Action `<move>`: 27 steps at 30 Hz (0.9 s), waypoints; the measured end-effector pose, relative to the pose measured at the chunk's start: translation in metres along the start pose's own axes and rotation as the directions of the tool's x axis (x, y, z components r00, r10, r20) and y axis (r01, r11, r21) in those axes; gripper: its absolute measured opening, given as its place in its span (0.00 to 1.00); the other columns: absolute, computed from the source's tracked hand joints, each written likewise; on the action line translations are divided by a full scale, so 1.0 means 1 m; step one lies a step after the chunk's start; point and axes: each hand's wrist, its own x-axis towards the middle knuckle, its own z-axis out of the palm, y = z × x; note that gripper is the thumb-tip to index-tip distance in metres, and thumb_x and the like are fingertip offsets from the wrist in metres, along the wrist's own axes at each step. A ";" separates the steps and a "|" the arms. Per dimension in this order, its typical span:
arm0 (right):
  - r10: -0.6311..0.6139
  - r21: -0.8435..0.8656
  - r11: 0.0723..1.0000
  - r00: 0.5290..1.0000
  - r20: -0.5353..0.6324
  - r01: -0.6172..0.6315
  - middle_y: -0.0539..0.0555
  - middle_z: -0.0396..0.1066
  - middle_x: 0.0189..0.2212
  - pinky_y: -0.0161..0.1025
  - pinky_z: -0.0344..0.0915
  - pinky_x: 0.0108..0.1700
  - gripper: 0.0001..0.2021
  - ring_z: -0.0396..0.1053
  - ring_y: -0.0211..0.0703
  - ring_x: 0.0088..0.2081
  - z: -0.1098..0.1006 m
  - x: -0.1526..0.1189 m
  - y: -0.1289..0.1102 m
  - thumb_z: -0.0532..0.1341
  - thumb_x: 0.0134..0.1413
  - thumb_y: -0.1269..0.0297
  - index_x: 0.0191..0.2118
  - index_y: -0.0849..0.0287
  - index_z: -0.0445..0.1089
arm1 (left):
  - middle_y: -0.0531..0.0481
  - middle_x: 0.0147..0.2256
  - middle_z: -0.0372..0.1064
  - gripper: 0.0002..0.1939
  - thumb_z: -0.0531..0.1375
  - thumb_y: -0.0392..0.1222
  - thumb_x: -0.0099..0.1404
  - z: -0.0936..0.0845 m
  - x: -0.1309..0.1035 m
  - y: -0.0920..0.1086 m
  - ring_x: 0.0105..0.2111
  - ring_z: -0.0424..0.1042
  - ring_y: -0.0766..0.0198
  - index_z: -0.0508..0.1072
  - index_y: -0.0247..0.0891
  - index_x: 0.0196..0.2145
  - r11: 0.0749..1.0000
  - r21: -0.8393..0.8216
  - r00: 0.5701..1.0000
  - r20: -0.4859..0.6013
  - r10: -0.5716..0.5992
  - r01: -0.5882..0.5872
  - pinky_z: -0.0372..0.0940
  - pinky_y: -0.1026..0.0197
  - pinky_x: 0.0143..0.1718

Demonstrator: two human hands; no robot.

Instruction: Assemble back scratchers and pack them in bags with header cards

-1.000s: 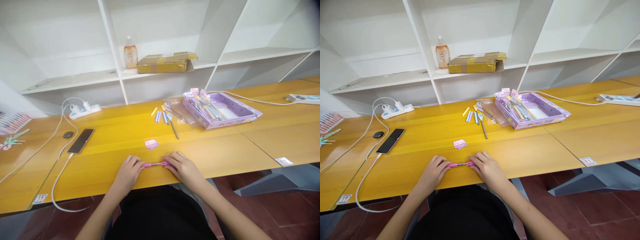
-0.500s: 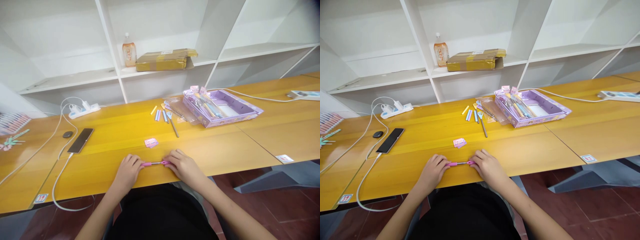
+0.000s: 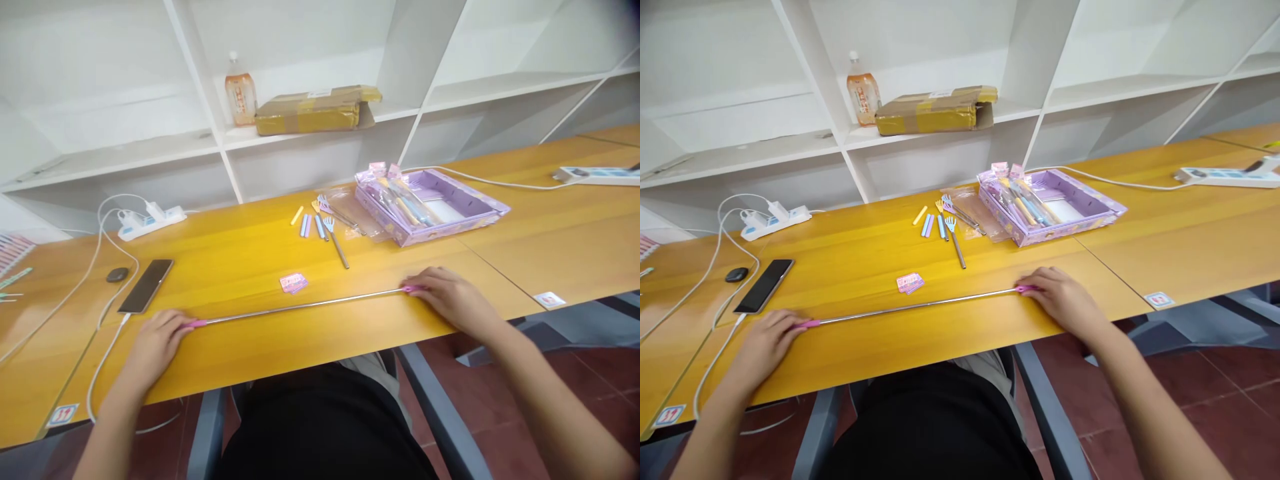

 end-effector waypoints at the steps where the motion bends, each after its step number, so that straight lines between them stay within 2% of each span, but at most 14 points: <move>1: 0.011 0.001 1.000 1.000 0.007 -0.011 0.58 0.82 0.47 0.53 0.75 0.53 0.15 0.79 0.54 0.48 -0.007 -0.004 0.012 0.59 0.76 0.53 0.46 0.51 0.82 | 0.45 0.43 0.79 0.21 0.55 0.58 0.80 -0.003 -0.005 -0.011 0.44 0.75 0.51 0.83 0.44 0.45 1.000 -0.007 1.000 0.000 -0.003 0.003 0.68 0.50 0.49; 4: 0.024 -0.003 1.000 1.000 0.016 -0.023 0.58 0.82 0.49 0.53 0.75 0.54 0.15 0.79 0.54 0.49 -0.015 -0.010 0.026 0.58 0.76 0.51 0.47 0.50 0.82 | 0.45 0.45 0.80 0.21 0.56 0.59 0.79 -0.005 -0.013 -0.023 0.47 0.76 0.50 0.83 0.44 0.45 0.999 -0.035 1.000 -0.008 -0.011 0.011 0.68 0.50 0.51; 8: 0.032 -0.020 0.999 0.999 -0.037 -0.033 0.58 0.82 0.49 0.53 0.75 0.54 0.15 0.79 0.54 0.49 -0.007 -0.011 0.015 0.58 0.76 0.52 0.50 0.50 0.81 | 0.46 0.46 0.80 0.22 0.56 0.62 0.79 -0.001 -0.014 -0.018 0.48 0.77 0.51 0.85 0.47 0.47 0.996 -0.068 0.997 -0.054 -0.054 0.050 0.69 0.51 0.53; 11: 0.065 -0.023 0.998 0.995 -0.076 -0.067 0.58 0.82 0.51 0.53 0.75 0.54 0.15 0.79 0.55 0.50 -0.003 -0.013 0.011 0.59 0.75 0.51 0.53 0.50 0.80 | 0.47 0.48 0.80 0.23 0.55 0.63 0.79 -0.002 -0.015 -0.015 0.49 0.77 0.53 0.85 0.49 0.49 0.993 -0.095 0.996 -0.044 -0.081 0.077 0.69 0.52 0.54; 17: 0.084 0.017 0.996 0.994 -0.075 -0.083 0.58 0.81 0.54 0.56 0.75 0.59 0.16 0.79 0.58 0.54 -0.008 -0.013 0.013 0.59 0.74 0.49 0.52 0.48 0.81 | 0.46 0.49 0.79 0.25 0.53 0.63 0.80 -0.008 -0.016 -0.011 0.50 0.78 0.53 0.85 0.48 0.50 0.988 -0.099 0.992 -0.027 -0.124 0.121 0.71 0.52 0.56; 23: 0.076 0.014 0.997 0.993 -0.091 -0.076 0.58 0.81 0.52 0.55 0.77 0.58 0.16 0.80 0.57 0.52 -0.007 -0.010 0.007 0.59 0.74 0.50 0.50 0.48 0.82 | 0.45 0.50 0.80 0.27 0.51 0.64 0.80 -0.009 -0.014 -0.006 0.51 0.78 0.52 0.84 0.46 0.50 0.989 -0.077 0.991 -0.021 -0.129 0.127 0.71 0.51 0.58; 27: 0.069 0.003 0.998 0.993 -0.101 -0.069 0.59 0.81 0.50 0.55 0.77 0.58 0.15 0.80 0.56 0.51 -0.007 -0.008 0.007 0.58 0.75 0.52 0.49 0.48 0.82 | 0.47 0.49 0.80 0.27 0.51 0.65 0.80 -0.013 -0.008 -0.001 0.50 0.79 0.53 0.85 0.48 0.50 0.988 -0.081 0.991 0.006 -0.130 0.130 0.72 0.53 0.55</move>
